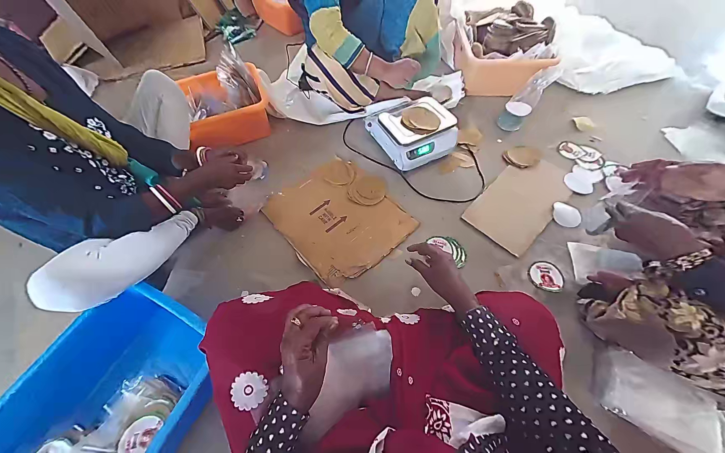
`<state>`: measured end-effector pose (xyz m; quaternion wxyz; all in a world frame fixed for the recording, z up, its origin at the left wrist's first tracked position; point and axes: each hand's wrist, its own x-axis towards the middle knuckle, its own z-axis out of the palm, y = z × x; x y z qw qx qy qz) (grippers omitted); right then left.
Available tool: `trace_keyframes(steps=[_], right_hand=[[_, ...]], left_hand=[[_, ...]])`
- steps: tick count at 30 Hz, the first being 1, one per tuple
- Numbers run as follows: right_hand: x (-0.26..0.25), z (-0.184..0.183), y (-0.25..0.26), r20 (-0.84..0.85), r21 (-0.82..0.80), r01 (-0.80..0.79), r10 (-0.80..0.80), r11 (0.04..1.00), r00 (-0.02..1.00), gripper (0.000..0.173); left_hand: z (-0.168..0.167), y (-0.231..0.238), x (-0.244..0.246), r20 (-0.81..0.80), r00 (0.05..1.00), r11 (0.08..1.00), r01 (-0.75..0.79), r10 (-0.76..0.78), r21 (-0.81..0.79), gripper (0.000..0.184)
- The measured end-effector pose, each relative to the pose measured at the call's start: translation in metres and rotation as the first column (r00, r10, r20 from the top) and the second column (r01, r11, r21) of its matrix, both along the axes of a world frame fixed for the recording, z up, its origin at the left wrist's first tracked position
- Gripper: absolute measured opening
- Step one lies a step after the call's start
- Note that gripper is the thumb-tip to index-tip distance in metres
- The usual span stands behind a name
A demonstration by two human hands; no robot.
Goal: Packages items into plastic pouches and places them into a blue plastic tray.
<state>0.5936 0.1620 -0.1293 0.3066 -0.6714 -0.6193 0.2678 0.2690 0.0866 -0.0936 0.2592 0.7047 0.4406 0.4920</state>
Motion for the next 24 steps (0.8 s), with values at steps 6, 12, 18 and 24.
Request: trace_keyframes(steps=[6,12,18,24], right_hand=[[-0.078,0.08,-0.051,-0.429,0.191,-0.423,0.463,0.885,0.775,0.061],[-0.112,0.105,-0.059,-0.693,0.204,-0.286,0.345,0.936,0.633,0.007],[-0.109,0.152,-0.046,-0.306,0.325,-0.392,0.488,0.86,0.817,0.007],[-0.117,0.153,-0.047,-0.194,0.387,-0.354,0.45,0.852,0.872,0.016]], left_hand=[[0.025,-0.002,-0.003,0.147,0.989,1.0,-0.01,0.009,0.005,0.016],[0.071,0.006,-0.003,0.328,0.944,0.992,0.066,-0.027,-0.107,0.008],[0.107,0.015,0.0,0.316,0.927,0.961,0.25,-0.201,-0.12,0.017],[0.106,0.008,0.001,0.138,0.969,0.949,0.232,-0.206,-0.213,0.015]])
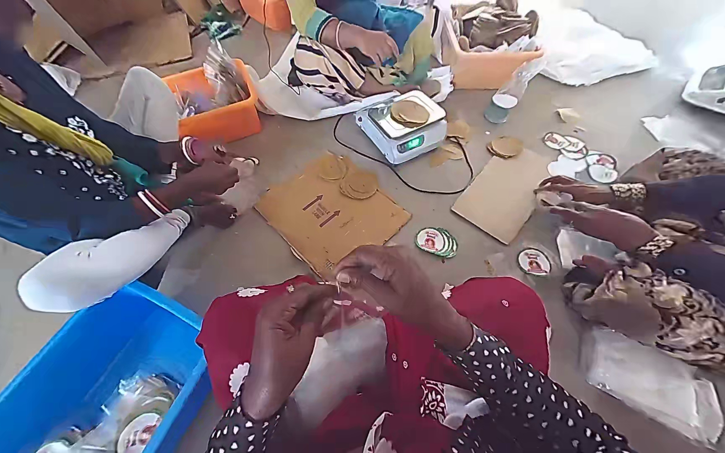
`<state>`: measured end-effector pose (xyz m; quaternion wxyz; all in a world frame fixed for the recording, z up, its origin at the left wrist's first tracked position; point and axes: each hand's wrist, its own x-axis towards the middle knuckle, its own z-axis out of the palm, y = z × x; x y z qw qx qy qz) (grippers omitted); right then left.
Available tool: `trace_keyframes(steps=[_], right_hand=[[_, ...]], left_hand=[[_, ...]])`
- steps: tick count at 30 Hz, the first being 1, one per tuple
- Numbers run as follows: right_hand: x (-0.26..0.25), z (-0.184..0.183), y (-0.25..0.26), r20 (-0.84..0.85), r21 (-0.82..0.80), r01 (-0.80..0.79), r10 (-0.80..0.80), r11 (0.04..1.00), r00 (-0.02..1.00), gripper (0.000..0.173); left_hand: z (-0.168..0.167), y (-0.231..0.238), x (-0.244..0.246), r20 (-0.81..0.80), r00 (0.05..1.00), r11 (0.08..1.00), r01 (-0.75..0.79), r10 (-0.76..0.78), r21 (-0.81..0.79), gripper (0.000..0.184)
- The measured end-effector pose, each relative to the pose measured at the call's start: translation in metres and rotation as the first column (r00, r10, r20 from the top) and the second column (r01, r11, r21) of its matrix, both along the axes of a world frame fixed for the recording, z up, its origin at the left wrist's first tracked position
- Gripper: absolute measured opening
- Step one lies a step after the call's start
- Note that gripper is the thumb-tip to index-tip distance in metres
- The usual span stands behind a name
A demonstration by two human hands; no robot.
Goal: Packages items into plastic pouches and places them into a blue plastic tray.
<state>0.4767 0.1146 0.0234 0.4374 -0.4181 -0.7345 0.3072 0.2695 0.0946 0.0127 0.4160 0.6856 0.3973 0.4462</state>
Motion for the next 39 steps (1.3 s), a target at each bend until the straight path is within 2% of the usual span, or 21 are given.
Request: trace_keyframes(steps=[3,7,9,11,13,14,15,17,20,22,24,26,28,29,30,31,33,35,37,39], right_hand=[[-0.003,-0.004,-0.001,0.107,0.104,0.027,-0.039,0.994,0.994,0.026],[-0.004,-0.011,0.004,0.014,0.072,0.003,-0.004,0.997,1.0,0.034],[-0.007,-0.012,0.005,-0.003,0.05,0.002,-0.002,0.999,1.0,0.037],[-0.01,-0.015,0.006,0.012,0.111,0.1,-0.102,0.989,0.995,0.038],[-0.006,-0.014,0.003,0.077,0.204,0.262,-0.282,0.943,0.956,0.044],[-0.003,-0.01,0.001,0.097,0.226,0.316,-0.344,0.922,0.934,0.05],[-0.001,-0.007,-0.002,0.096,0.24,0.354,-0.385,0.904,0.918,0.053],[-0.007,-0.002,-0.013,0.108,0.19,0.343,-0.367,0.92,0.924,0.054],[-0.025,-0.014,-0.019,0.143,0.087,0.3,-0.31,0.95,0.94,0.041],[-0.027,-0.024,-0.015,0.126,-0.006,0.318,-0.315,0.948,0.941,0.029],[-0.022,-0.03,-0.014,0.091,-0.115,0.327,-0.317,0.938,0.944,0.023],[-0.016,-0.036,-0.017,0.067,-0.19,0.32,-0.313,0.928,0.947,0.019],[-0.005,-0.042,-0.02,0.091,-0.246,0.295,-0.281,0.923,0.955,0.021],[0.0,-0.044,-0.022,0.111,-0.26,0.288,-0.268,0.922,0.957,0.023],[0.004,-0.047,-0.024,0.126,-0.263,0.285,-0.26,0.922,0.957,0.025],[0.008,-0.049,-0.025,0.139,-0.255,0.281,-0.253,0.925,0.957,0.024],[0.012,-0.055,-0.026,0.154,-0.215,0.274,-0.245,0.938,0.957,0.024],[0.007,-0.056,-0.029,0.15,-0.118,0.304,-0.286,0.945,0.946,0.025],[-0.003,-0.051,-0.035,0.08,0.07,0.349,-0.354,0.934,0.932,0.026],[-0.015,-0.041,-0.043,-0.069,0.23,0.331,-0.324,0.915,0.944,0.013]], left_hand=[[-0.006,-0.005,0.0,0.094,0.993,0.995,0.071,-0.064,-0.071,0.009],[-0.014,-0.012,0.004,0.362,0.92,0.945,0.239,-0.148,-0.221,0.003],[-0.019,-0.015,0.011,0.492,0.863,0.907,0.292,-0.114,-0.303,0.009],[-0.019,-0.018,0.017,0.548,0.836,0.893,0.261,-0.019,-0.367,0.012],[-0.02,-0.016,0.019,0.5,0.861,0.941,0.091,0.09,-0.326,0.015],[-0.02,-0.014,0.02,0.447,0.884,0.969,-0.027,0.138,-0.246,0.018],[-0.02,-0.011,0.021,0.384,0.905,0.981,-0.141,0.183,-0.134,0.02],[-0.022,-0.005,0.022,0.222,0.937,0.944,-0.302,0.269,0.132,0.018],[-0.03,-0.004,0.035,-0.04,0.912,0.843,-0.361,0.409,0.4,0.015],[-0.039,-0.006,0.047,-0.129,0.888,0.83,-0.351,0.442,0.434,0.012],[-0.049,-0.008,0.054,-0.09,0.912,0.879,-0.356,0.401,0.316,0.012],[-0.055,-0.011,0.053,0.137,0.95,0.96,-0.28,0.28,-0.022,0.015],[-0.054,-0.009,0.048,0.328,0.909,0.924,-0.132,0.257,-0.359,0.021],[-0.054,-0.006,0.044,0.36,0.89,0.889,-0.098,0.279,-0.447,0.021],[-0.054,-0.004,0.041,0.336,0.894,0.883,-0.124,0.298,-0.453,0.02],[-0.056,-0.001,0.039,0.263,0.913,0.906,-0.202,0.311,-0.372,0.016],[-0.059,0.002,0.038,0.087,0.933,0.937,-0.342,0.348,-0.074,0.006],[-0.061,0.003,0.041,0.017,0.937,0.928,-0.349,0.35,0.132,0.004],[-0.062,0.002,0.045,-0.032,0.937,0.92,-0.334,0.348,0.206,0.011],[-0.061,0.004,0.048,-0.068,0.932,0.915,-0.334,0.357,0.226,0.014]])
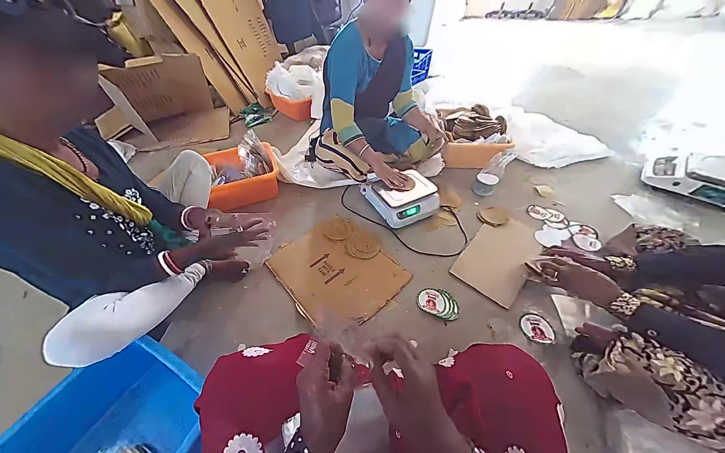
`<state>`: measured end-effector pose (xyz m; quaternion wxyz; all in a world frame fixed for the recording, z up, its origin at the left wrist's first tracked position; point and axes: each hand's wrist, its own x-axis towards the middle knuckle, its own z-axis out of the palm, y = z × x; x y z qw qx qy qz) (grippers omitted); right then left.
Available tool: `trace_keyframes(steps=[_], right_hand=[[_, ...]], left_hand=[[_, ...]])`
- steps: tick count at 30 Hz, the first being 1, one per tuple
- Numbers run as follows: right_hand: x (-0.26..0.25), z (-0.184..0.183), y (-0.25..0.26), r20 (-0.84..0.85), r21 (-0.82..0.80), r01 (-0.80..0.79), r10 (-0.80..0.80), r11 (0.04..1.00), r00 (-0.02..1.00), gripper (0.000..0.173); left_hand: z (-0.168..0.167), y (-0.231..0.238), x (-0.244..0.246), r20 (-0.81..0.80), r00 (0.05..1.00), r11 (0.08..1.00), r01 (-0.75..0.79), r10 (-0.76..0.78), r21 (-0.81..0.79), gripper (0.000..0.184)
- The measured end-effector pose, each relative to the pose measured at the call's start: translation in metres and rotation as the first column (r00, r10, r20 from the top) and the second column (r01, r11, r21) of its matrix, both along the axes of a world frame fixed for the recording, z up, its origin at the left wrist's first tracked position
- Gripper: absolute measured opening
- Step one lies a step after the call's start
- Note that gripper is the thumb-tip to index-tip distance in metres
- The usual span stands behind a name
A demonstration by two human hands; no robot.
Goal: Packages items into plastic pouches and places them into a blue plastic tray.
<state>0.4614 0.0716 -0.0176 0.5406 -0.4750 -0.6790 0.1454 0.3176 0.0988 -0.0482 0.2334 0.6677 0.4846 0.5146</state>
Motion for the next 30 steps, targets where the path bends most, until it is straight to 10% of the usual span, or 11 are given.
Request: trace_keyframes(steps=[6,13,16,19,24,30], right_hand=[[-0.019,-0.002,-0.017,-0.349,-0.251,-0.245,0.149,0.936,0.925,0.031],[-0.022,0.004,-0.006,-0.794,-0.409,-0.617,0.071,0.672,0.604,0.076],[-0.018,0.015,0.0,-0.804,-0.491,-0.567,-0.094,0.661,0.587,0.066],[-0.009,0.006,0.004,-0.802,-0.371,-0.609,0.088,0.701,0.59,0.08],[-0.006,0.004,0.002,-0.627,-0.268,-0.691,0.422,0.672,0.654,0.094],[-0.01,0.026,0.003,-0.221,-0.457,-0.512,0.464,0.728,0.858,0.088]], left_hand=[[0.006,0.005,-0.001,-0.001,0.996,0.996,-0.088,0.088,-0.011,0.017],[0.013,-0.024,0.019,-0.209,0.975,0.996,-0.071,0.081,0.055,0.02],[0.013,-0.047,0.031,-0.158,0.987,0.988,0.064,-0.042,0.139,0.012],[0.007,-0.046,0.02,0.188,0.96,0.978,0.2,-0.207,0.054,0.009],[0.008,0.002,-0.008,0.635,0.773,0.848,0.338,-0.004,-0.407,0.099],[0.012,0.034,0.004,0.853,0.488,0.688,0.555,0.187,-0.468,0.036]])
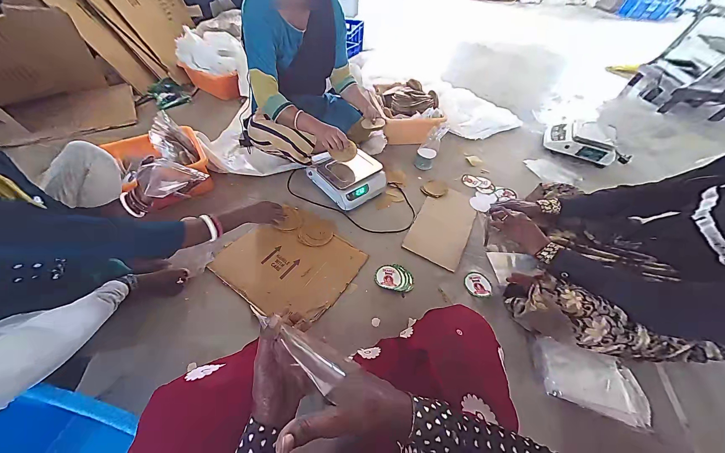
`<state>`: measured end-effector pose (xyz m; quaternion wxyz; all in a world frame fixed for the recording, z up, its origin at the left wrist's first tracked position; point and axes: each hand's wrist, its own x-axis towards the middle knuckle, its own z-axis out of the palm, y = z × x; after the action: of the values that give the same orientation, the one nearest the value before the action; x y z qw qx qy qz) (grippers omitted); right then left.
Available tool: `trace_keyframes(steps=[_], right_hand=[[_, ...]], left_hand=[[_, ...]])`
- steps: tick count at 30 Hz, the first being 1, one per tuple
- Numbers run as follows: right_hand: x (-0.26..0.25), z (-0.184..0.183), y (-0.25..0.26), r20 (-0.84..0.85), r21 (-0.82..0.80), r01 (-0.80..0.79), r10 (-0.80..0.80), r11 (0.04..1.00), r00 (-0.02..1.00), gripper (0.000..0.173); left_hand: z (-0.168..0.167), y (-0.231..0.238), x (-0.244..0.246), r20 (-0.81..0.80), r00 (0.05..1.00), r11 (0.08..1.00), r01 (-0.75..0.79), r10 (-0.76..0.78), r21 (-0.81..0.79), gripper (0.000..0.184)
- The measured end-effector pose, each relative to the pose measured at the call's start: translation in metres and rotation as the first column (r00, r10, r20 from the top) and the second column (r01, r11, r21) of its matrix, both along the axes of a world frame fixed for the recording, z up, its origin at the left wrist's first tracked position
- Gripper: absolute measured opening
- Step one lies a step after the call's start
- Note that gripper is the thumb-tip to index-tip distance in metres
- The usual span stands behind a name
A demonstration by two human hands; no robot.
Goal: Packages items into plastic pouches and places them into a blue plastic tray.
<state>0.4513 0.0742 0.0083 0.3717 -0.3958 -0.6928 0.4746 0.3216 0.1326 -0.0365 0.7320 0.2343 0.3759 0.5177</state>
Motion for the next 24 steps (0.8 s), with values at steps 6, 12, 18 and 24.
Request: trace_keyframes(steps=[6,12,18,24], right_hand=[[0.038,0.012,0.018,-0.035,0.064,0.087,-0.085,0.994,0.996,0.046],[0.172,-0.061,0.116,0.33,-0.004,0.658,-0.621,0.753,0.712,0.018],[0.251,-0.179,0.167,0.79,-0.065,0.696,-0.39,0.715,0.474,0.042],[0.246,-0.2,0.176,0.875,-0.054,0.714,-0.312,0.698,0.371,0.052]], left_hand=[[-0.02,0.064,-0.014,0.031,0.992,0.992,-0.122,0.121,0.027,0.043],[-0.026,0.11,-0.031,0.121,0.986,0.987,-0.099,0.114,-0.126,0.055],[-0.047,0.118,-0.032,0.089,0.987,0.97,-0.109,0.131,-0.217,0.057],[-0.056,0.126,-0.029,0.057,0.989,0.974,-0.122,0.135,-0.191,0.053]])
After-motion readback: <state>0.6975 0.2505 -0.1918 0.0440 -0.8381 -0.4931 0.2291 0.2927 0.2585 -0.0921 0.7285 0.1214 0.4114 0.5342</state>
